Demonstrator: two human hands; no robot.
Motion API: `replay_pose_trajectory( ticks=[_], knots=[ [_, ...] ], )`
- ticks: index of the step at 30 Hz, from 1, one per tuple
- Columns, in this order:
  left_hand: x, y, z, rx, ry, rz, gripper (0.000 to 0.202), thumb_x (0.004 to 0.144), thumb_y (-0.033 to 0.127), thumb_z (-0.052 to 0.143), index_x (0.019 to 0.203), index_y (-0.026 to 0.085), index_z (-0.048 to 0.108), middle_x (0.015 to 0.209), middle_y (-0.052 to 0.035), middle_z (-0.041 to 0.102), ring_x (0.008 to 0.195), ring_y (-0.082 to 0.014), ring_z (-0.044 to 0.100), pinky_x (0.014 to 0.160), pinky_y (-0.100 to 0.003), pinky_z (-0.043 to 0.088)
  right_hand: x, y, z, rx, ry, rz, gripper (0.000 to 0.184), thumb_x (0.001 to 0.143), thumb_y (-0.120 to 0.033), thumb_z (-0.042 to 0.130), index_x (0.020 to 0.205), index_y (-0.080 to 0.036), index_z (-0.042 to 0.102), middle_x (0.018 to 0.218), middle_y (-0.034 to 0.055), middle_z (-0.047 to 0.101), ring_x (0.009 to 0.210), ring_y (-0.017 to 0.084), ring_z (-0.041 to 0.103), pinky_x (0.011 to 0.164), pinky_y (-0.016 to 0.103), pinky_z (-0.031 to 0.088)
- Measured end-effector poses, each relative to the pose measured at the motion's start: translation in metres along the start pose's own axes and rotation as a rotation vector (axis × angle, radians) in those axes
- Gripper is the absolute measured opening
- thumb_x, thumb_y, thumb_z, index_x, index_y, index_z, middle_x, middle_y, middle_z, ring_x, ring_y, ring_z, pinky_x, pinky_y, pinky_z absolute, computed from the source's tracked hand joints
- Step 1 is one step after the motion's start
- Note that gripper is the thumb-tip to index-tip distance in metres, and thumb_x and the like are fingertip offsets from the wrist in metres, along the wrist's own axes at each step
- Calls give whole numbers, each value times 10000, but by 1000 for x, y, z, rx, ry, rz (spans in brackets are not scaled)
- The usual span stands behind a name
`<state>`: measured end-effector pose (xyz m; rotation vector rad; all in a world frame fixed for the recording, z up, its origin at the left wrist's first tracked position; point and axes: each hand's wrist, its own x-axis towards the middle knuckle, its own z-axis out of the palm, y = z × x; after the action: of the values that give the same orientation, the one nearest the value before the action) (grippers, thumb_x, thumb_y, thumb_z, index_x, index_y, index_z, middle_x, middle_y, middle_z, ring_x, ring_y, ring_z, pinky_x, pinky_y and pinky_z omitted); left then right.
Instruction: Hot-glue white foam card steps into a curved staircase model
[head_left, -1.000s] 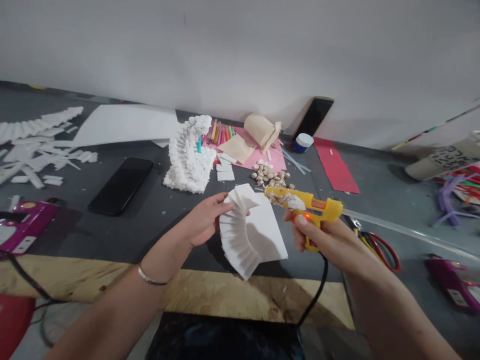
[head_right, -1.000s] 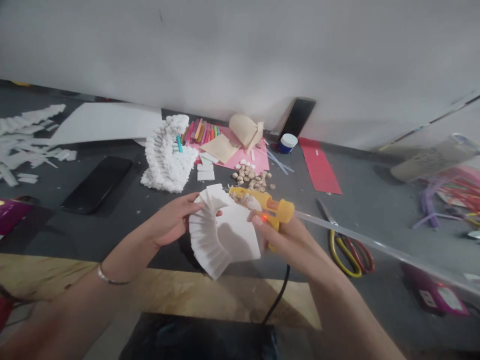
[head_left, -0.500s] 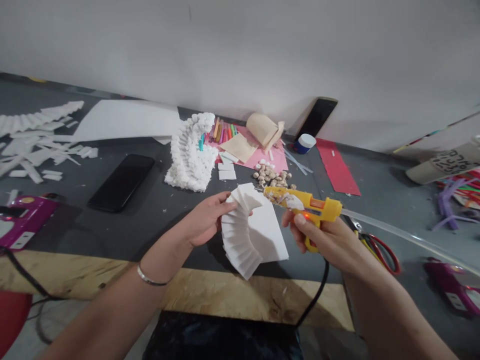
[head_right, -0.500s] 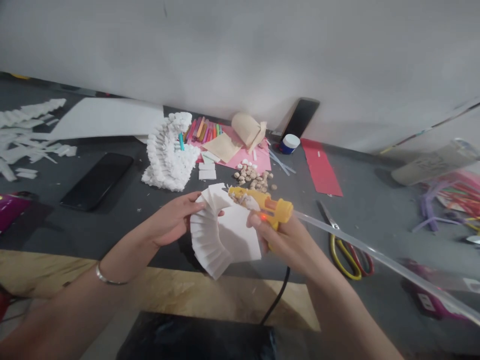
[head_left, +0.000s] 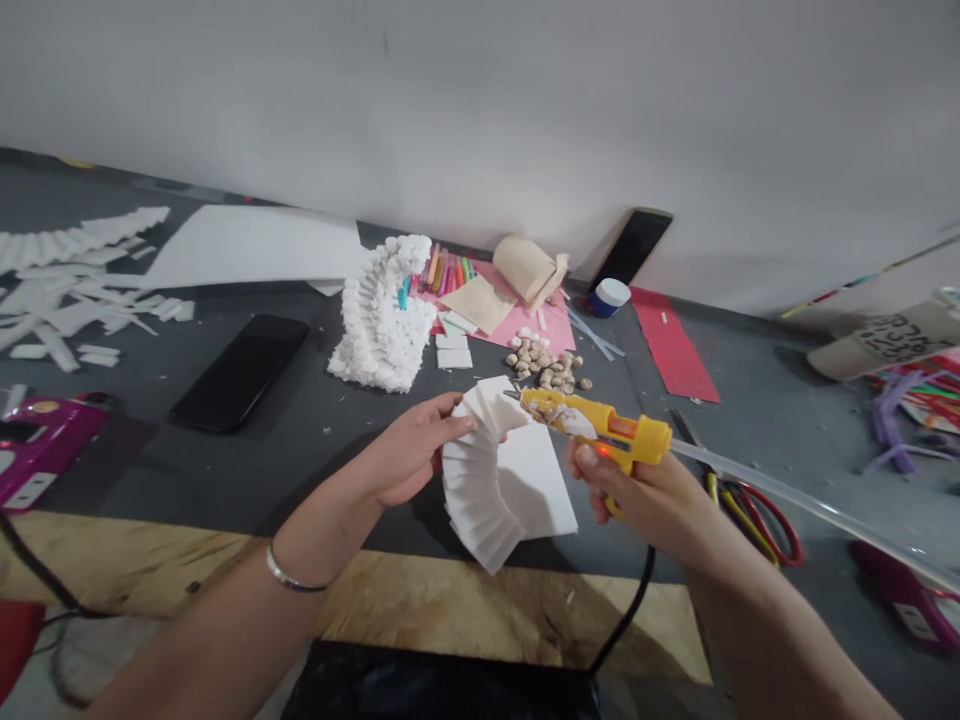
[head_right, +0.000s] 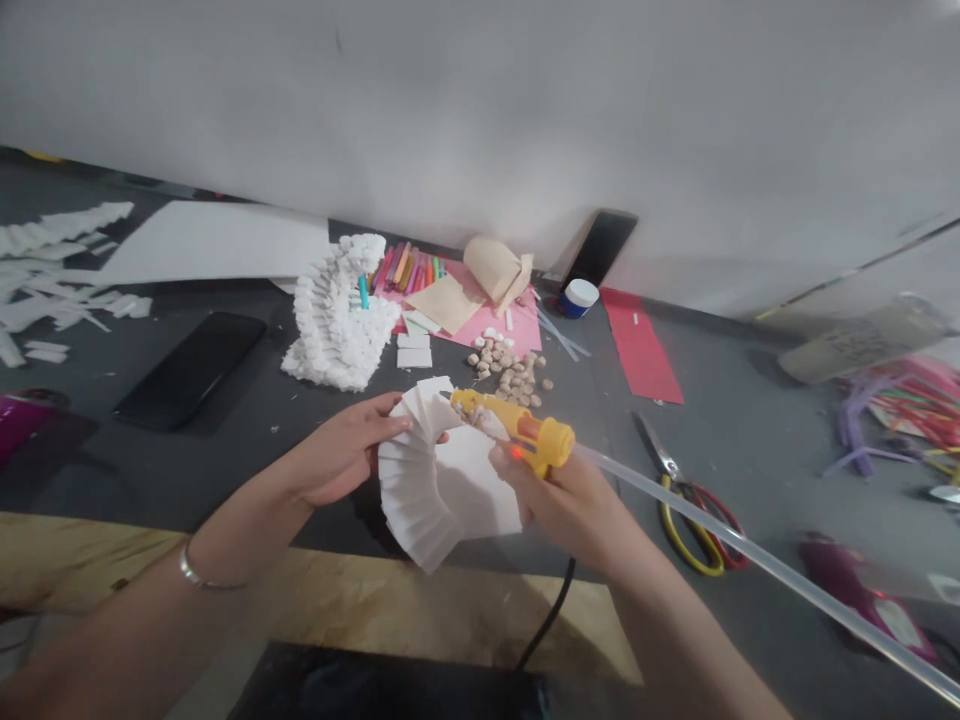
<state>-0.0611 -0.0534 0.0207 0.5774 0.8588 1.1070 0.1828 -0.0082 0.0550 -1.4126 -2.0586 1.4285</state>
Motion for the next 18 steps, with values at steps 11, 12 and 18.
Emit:
replay_pose_trajectory(
  ticks=[11, 12, 18],
  knots=[
    [-1, 1, 1, 11, 12, -2, 383, 776, 288, 735, 1121, 142, 657, 998, -120, 719, 905, -228, 662, 883, -382, 469, 2, 4, -5, -132, 53, 49, 512, 845, -628, 547, 562, -202, 554, 500, 22, 582, 480, 154, 550, 487, 283, 440],
    [-1, 1, 1, 11, 11, 0, 383, 779, 287, 732, 1125, 142, 656, 996, -120, 718, 901, -228, 662, 881, -383, 469, 2, 4, -6, -139, 53, 45, 522, 845, -635, 542, 552, -203, 552, 503, 24, 587, 484, 154, 552, 491, 285, 443],
    [-1, 2, 1, 5, 8, 12, 365, 778, 267, 728, 1115, 141, 667, 988, -119, 720, 902, -234, 667, 866, -378, 474, 0, 4, -8, -167, 37, 24, 557, 849, -642, 531, 503, -207, 554, 500, 37, 582, 474, 155, 536, 468, 289, 431]
  ],
)
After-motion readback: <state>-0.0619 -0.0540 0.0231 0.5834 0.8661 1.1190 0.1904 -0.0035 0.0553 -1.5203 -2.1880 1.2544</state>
